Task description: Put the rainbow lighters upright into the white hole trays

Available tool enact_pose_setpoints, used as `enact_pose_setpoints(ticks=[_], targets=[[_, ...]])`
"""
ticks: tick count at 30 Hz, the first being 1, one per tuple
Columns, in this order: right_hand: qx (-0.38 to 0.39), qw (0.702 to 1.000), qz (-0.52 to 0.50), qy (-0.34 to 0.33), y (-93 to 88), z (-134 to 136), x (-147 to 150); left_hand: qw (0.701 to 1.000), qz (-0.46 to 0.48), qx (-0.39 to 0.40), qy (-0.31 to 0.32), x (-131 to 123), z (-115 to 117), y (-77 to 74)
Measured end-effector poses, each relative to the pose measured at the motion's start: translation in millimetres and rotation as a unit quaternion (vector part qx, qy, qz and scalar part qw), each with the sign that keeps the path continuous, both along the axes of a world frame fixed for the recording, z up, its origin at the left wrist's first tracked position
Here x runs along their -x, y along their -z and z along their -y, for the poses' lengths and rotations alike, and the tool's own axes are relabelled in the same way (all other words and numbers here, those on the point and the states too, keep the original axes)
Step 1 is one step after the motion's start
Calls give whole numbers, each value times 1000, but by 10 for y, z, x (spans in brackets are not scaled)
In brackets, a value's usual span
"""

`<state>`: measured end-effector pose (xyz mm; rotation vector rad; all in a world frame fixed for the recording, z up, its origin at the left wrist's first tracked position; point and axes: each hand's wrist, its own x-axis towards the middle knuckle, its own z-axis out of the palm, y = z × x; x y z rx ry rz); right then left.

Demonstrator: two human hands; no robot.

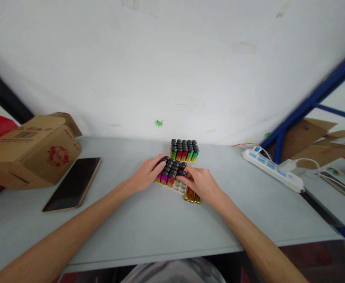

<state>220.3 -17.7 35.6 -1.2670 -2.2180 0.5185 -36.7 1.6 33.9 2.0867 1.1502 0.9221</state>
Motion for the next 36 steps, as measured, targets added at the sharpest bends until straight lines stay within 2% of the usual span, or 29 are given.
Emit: enact_pose_setpoints(ticks=[3,6,10,13,16,21,26,29,33,36], targets=[[2,998,58,27,-5,-6,32,1000,-4,1,-1,8,-7,1],[18,997,73,13,-61,-13,-43,1000,-6,-1,1,15,-11,-1],[-17,999,29,1,-237,-34,-313,1000,-5,3,4,16,-12,3],[-33,999,37,-9,-334,-39,-517,1000,-3,5,4,15,-11,9],[-10,995,87,-46,-320,3,-600,1000,-3,0,2,13,-7,4],[25,976,205,-68,-236,137,-504,1000,-3,9,7,4,6,-17],[40,970,230,-65,-266,150,-533,1000,-4,12,5,-1,8,-19],[58,982,168,-67,-310,94,-654,1000,0,12,4,2,7,-16],[54,996,-28,-69,-357,-8,-748,1000,-4,12,1,5,-3,-5],[64,974,-216,-22,-308,-99,-706,1000,-6,7,2,6,-10,2]])
